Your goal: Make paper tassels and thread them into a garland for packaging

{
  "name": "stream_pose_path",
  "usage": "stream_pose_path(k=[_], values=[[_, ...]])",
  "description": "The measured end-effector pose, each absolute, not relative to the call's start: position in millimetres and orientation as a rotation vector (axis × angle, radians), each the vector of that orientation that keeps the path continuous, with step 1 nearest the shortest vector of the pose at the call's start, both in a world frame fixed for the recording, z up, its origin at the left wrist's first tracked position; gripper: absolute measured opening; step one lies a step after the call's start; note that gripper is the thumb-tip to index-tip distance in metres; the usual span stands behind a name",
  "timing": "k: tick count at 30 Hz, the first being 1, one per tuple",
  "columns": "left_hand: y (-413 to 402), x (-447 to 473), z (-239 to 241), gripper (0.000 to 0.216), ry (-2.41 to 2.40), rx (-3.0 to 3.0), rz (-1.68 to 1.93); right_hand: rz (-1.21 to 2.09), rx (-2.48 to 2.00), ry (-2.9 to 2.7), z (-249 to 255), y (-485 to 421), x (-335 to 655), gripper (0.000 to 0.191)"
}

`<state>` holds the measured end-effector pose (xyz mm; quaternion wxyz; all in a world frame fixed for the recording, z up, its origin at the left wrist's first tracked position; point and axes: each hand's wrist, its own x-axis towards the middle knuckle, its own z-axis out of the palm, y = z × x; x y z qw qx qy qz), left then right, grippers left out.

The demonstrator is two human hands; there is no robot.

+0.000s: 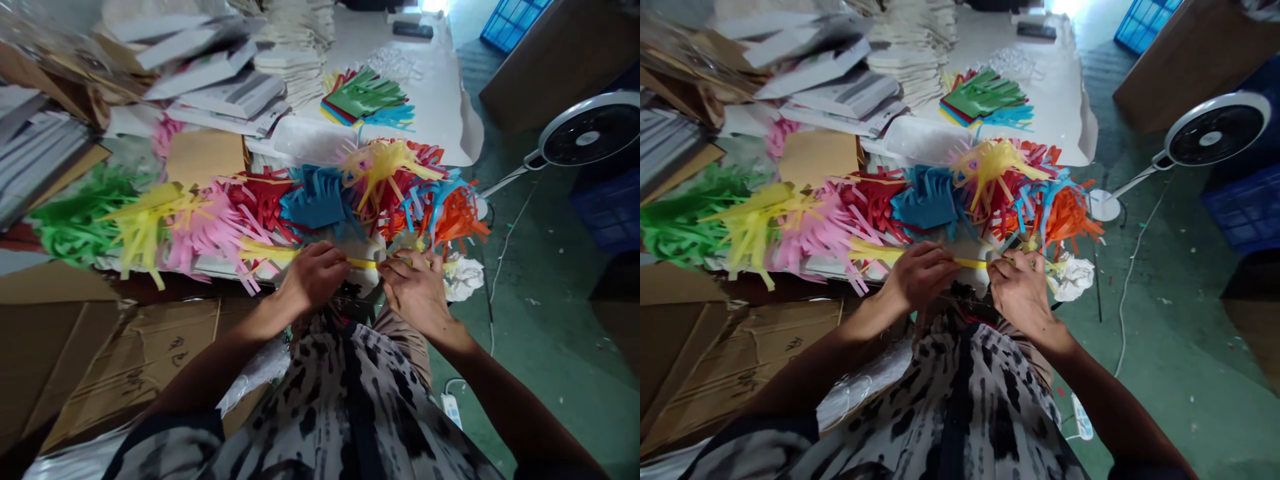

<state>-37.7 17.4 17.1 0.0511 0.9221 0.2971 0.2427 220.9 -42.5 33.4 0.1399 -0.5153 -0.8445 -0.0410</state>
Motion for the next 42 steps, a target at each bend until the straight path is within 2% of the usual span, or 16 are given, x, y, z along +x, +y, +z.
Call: stream_pose_path(k=[4,10,17,21,29,33,36,42], values=[[32.1,-17.0,1.6,0.014,0.905,2.8,0.578,-0.075,-1.494,-2.426,34.4,-37.4,218.3,0.018],[35.9,-20.2,-7.2,0.014,0.943,2.809,0.538,0.081,-1.472,-2.407,27.1,-22.0,202.9,0.017],[36.3,-28.9,6.3,0.019,1.05,2.697,0.552,0.039,-1.62,-2.394,19.9,-13.8,196.0,0.02],[38.8,-39.2,14.8,0.022,1.19,2.655,0.55,0.126,-1.687,-2.349,22.8,-12.9,196.9,0.021],[44.8,-37.5,12.2,0.027,1.346,2.846,0.399,0.143,-1.792,-2.382,35.9,-3.5,192.4,0.021],[48.9,-41.3,9.5,0.016,0.991,2.926,0.517,0.117,-1.783,-2.358,33.0,-1.9,190.6,0.014],[48.9,-47.8,6.7,0.025,0.704,2.978,0.53,0.109,-1.771,-2.306,28.5,-5.3,196.9,0.01],[28.0,-53.0,13.1,0.027,0.793,2.905,0.525,-0.113,-1.6,-2.296,26.1,-20.7,211.2,0.013]])
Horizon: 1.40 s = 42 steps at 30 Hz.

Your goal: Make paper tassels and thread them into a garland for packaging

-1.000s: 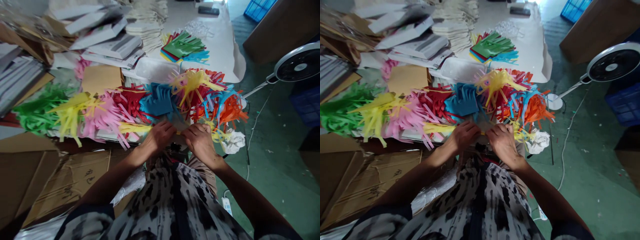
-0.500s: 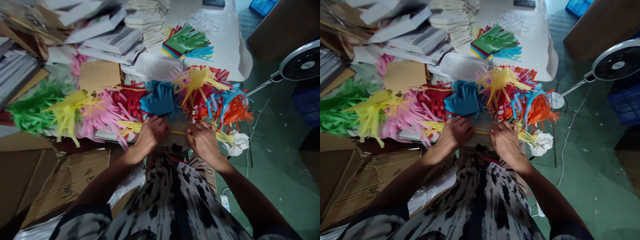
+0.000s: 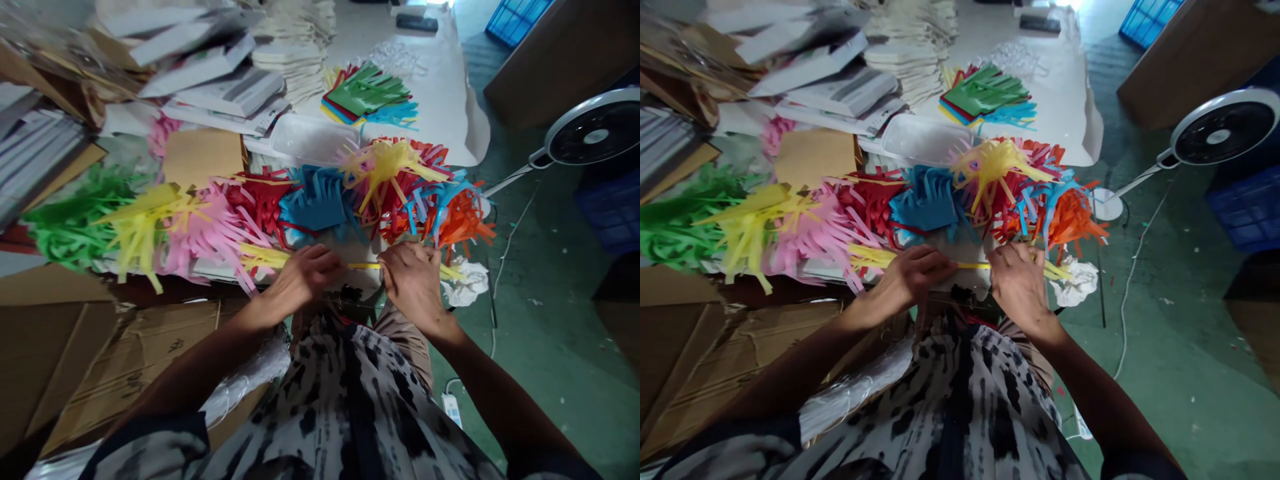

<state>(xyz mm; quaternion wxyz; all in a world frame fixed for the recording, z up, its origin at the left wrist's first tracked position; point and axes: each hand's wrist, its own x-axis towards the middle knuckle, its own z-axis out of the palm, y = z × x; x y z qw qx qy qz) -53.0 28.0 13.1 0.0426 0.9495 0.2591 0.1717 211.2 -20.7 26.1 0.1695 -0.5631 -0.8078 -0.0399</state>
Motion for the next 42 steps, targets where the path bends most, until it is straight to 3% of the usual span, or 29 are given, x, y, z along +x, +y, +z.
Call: stream_pose_path(k=[6,15,20,23,27,32,42], values=[[-15.3,-47.0,14.9,0.029,1.004,2.816,0.572,-0.02,-1.209,-2.433,15.6,-38.3,190.0,0.011],[-61.4,-50.6,-25.4,0.025,1.301,2.67,0.853,0.016,-1.228,-2.358,13.2,-57.1,175.2,0.019],[-68.0,-50.0,-18.5,0.024,1.192,2.652,1.127,-0.09,-1.184,-2.322,11.8,-57.8,166.3,0.007],[-75.2,-46.6,-5.4,0.022,1.182,2.523,1.202,-0.12,-1.104,-2.327,12.0,-58.5,169.4,0.014],[-82.8,-40.5,19.2,0.014,1.3,1.885,1.127,-0.145,-1.101,-2.316,21.7,-60.3,179.2,0.026],[-76.5,-39.7,38.7,0.045,1.099,0.966,0.837,-0.108,-1.15,-2.303,42.2,-63.8,179.7,0.025],[-67.6,-32.5,34.5,0.041,0.969,0.616,0.766,-0.196,-1.071,-2.171,53.3,-55.6,176.5,0.016]])
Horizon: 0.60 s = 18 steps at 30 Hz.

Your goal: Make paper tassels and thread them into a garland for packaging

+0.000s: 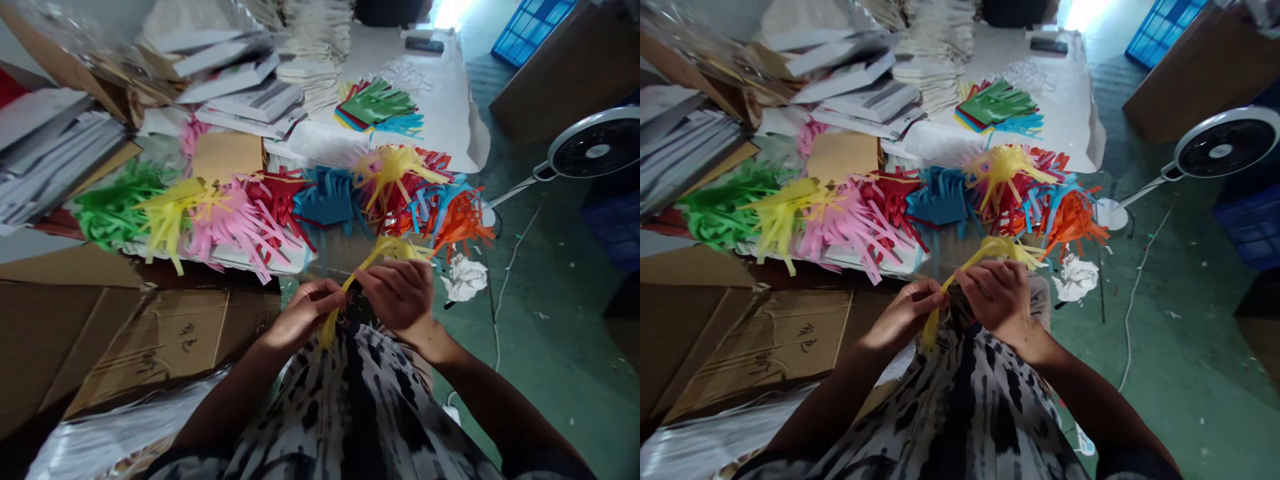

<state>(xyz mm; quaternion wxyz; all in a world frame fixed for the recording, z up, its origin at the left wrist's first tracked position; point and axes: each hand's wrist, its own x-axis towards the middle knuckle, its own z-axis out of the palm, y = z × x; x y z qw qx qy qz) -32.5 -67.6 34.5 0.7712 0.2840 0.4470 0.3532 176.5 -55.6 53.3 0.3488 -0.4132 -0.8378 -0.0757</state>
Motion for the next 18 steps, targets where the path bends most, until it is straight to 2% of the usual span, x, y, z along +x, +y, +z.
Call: stream_pose_path(k=[3,6,12,18], values=[[-63.2,-29.5,37.5,0.039,0.99,0.621,0.791,-0.043,-1.147,-2.125,56.9,-47.1,170.0,0.009],[-56.8,-28.0,41.8,0.034,0.972,0.65,0.856,0.124,-1.194,-2.058,63.2,-41.1,162.2,0.013],[-42.7,-22.1,48.8,0.022,0.897,0.847,1.055,0.739,-1.251,-1.666,74.3,-37.7,153.0,0.011],[-29.9,-14.2,58.7,0.013,0.847,0.888,1.236,0.839,-1.099,-1.6,89.8,-20.8,151.3,0.011]])
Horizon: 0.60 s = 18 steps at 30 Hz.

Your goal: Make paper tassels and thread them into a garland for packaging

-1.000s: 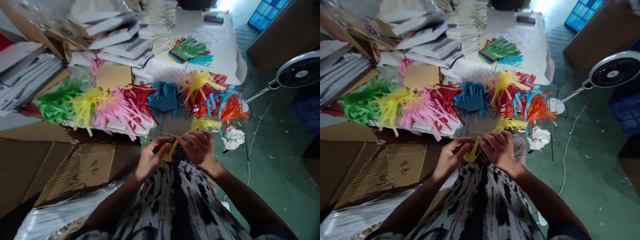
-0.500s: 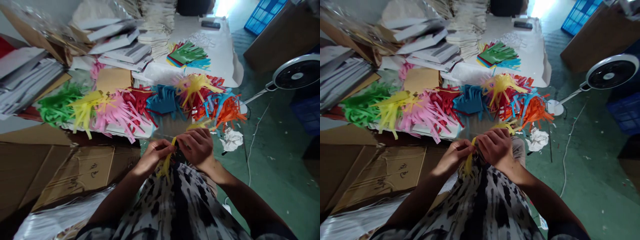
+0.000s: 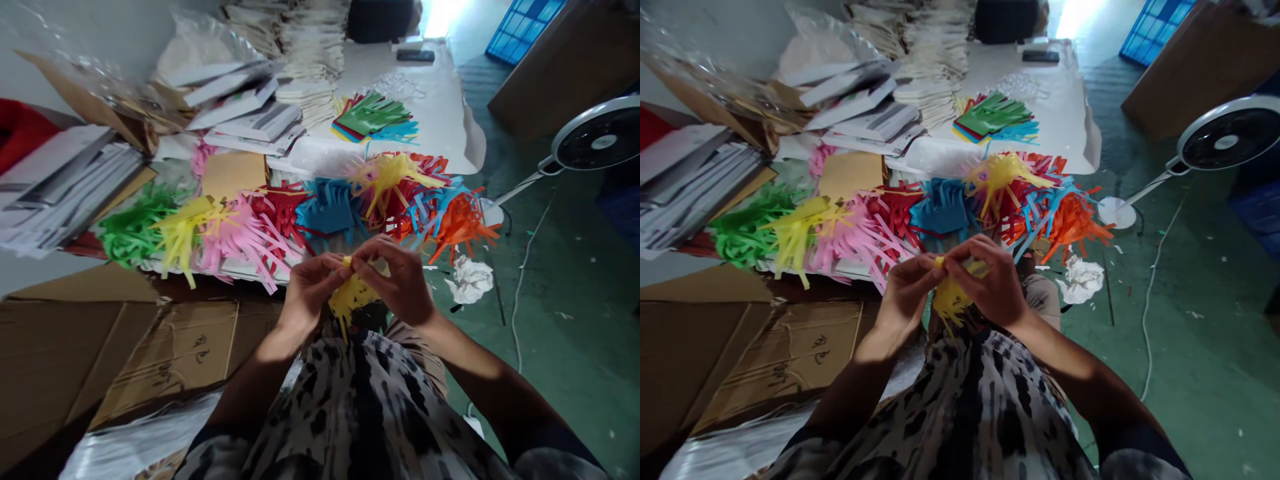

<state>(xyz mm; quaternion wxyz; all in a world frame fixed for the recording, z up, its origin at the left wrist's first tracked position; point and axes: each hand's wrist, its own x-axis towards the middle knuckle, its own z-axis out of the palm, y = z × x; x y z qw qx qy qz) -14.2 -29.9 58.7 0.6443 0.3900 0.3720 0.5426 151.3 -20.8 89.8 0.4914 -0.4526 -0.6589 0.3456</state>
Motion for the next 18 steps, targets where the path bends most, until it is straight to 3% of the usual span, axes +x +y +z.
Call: stream_pose_path(k=[4,6,11,14,18], values=[[-2.7,-16.8,74.8,0.027,0.874,0.95,1.485,0.994,-0.96,-1.692,83.4,-11.1,142.9,0.03],[15.3,-26.2,86.5,0.034,0.862,0.912,1.581,1.054,-0.95,-1.826,71.2,-14.4,139.6,0.024],[38.2,-60.7,112.2,0.036,0.845,0.888,1.741,0.797,-1.014,-2.186,46.8,-23.8,158.1,0.016],[27.9,-61.3,110.0,0.033,0.932,0.999,1.675,0.655,-1.059,-2.057,60.9,-15.7,172.2,0.037],[6.9,-37.9,94.1,0.024,1.009,1.225,1.502,0.613,-1.029,-1.778,99.1,-3.0,163.7,0.02]])
